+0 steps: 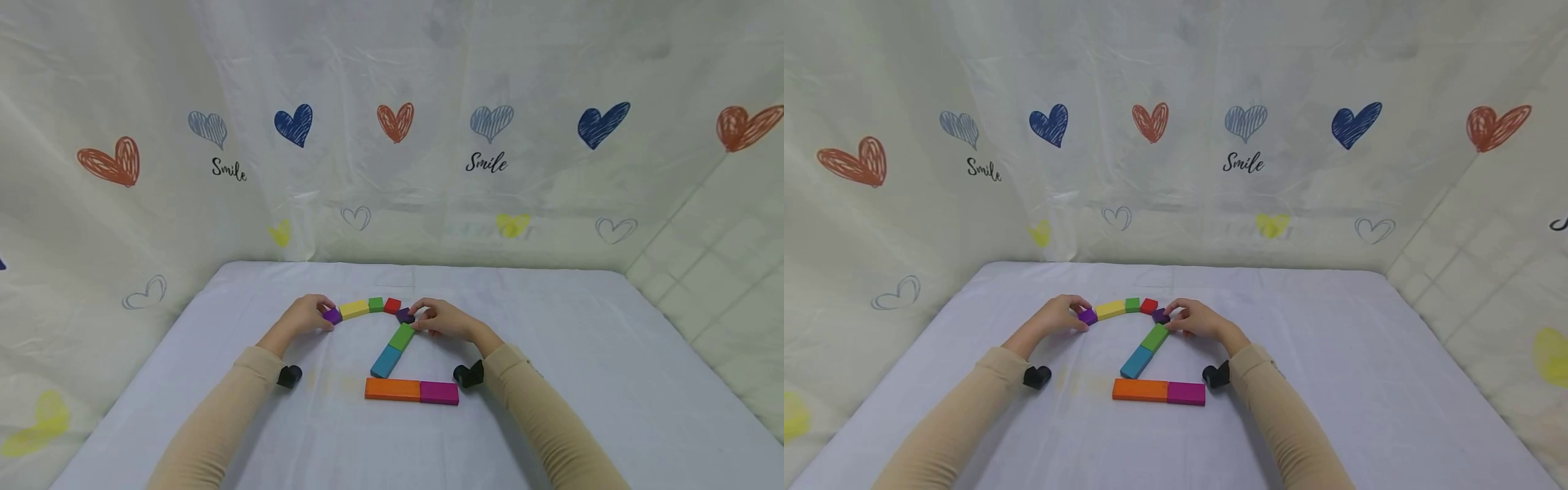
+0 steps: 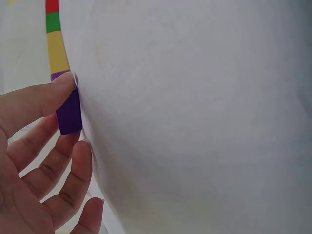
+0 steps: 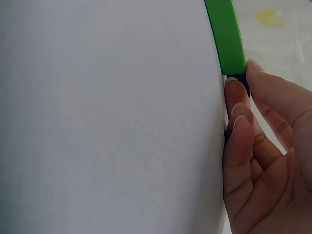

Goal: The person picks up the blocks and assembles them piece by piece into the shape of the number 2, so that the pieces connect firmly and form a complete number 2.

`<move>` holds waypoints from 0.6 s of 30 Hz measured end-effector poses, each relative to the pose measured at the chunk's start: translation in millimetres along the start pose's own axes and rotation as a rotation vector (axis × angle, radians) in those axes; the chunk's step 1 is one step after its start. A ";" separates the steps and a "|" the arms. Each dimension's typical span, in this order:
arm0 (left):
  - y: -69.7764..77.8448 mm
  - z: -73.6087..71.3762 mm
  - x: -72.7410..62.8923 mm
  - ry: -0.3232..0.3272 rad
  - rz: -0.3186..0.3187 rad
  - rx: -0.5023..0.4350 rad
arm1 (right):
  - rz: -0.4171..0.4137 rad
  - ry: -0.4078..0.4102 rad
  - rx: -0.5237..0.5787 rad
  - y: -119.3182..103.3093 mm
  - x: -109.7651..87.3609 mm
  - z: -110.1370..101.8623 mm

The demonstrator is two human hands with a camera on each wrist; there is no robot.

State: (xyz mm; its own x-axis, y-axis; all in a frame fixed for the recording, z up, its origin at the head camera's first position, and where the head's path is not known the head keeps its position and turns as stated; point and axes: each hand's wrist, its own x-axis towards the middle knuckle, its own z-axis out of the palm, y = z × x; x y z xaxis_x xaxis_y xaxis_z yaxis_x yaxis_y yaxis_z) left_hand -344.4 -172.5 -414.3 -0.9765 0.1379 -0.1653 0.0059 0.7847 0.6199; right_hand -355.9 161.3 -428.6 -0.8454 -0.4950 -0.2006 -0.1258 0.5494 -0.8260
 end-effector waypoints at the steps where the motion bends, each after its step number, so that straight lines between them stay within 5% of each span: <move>1: -0.1 0.2 -0.1 -0.001 0.000 0.001 | -0.001 0.000 0.001 0.5 0.2 -0.1; 18: 1.0 0.7 -0.8 0.002 -0.012 -0.007 | -0.006 -0.005 0.006 1.6 0.6 -0.7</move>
State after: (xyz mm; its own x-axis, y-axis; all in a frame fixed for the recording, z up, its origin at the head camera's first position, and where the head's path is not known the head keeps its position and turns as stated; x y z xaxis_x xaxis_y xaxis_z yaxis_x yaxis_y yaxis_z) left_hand -343.5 -171.4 -414.0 -0.9770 0.1270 -0.1713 -0.0076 0.7820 0.6232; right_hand -356.9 162.4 -429.7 -0.8422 -0.5016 -0.1976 -0.1281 0.5421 -0.8305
